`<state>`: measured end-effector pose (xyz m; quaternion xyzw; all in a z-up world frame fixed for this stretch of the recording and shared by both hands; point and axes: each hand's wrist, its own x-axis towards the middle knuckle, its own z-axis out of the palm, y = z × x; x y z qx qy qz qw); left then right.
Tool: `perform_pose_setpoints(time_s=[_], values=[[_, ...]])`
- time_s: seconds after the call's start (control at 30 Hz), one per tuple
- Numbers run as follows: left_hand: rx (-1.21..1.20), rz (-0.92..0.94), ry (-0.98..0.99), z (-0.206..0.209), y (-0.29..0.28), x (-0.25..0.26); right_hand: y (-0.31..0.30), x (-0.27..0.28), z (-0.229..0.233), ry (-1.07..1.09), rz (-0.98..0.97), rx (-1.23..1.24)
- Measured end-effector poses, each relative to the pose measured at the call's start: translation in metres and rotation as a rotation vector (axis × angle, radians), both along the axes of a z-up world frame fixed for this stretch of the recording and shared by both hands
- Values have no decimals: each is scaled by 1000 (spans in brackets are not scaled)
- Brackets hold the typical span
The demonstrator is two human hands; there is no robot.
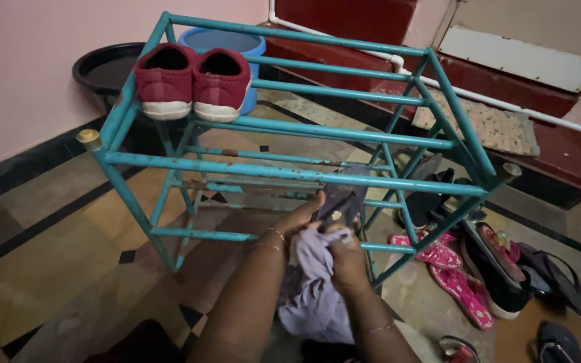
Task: The person wipes a red shoe with a cloth, places it on a shoe rack, then wipes a grey shoe and places it on the rack. The person continues wiping the grey shoe while holding it.
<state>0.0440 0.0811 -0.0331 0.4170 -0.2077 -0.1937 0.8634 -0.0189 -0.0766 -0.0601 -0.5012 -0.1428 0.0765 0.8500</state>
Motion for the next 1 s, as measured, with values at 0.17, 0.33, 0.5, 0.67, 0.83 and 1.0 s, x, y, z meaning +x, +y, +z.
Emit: perform_pose_setpoints(time_s=[0.17, 0.33, 0.5, 0.67, 0.83, 1.0], values=[[17, 22, 212, -5, 1, -5, -88, 20, 37, -50, 266, -563], [24, 72, 190, -10, -3, 5, -156, 12, 70, -88, 403, -118], [-263, 221, 188, -12, 2, 1, -185, 9, 72, -167, 517, 298], [-321, 332, 273, -5, 4, -7, -199, 33, 68, -266, 498, 367], [-144, 184, 139, -1, 0, -7, -131, 41, 44, -104, -195, -95], [-43, 204, 121, 4, -4, -10, -32, 33, 32, -544, -854, -776]])
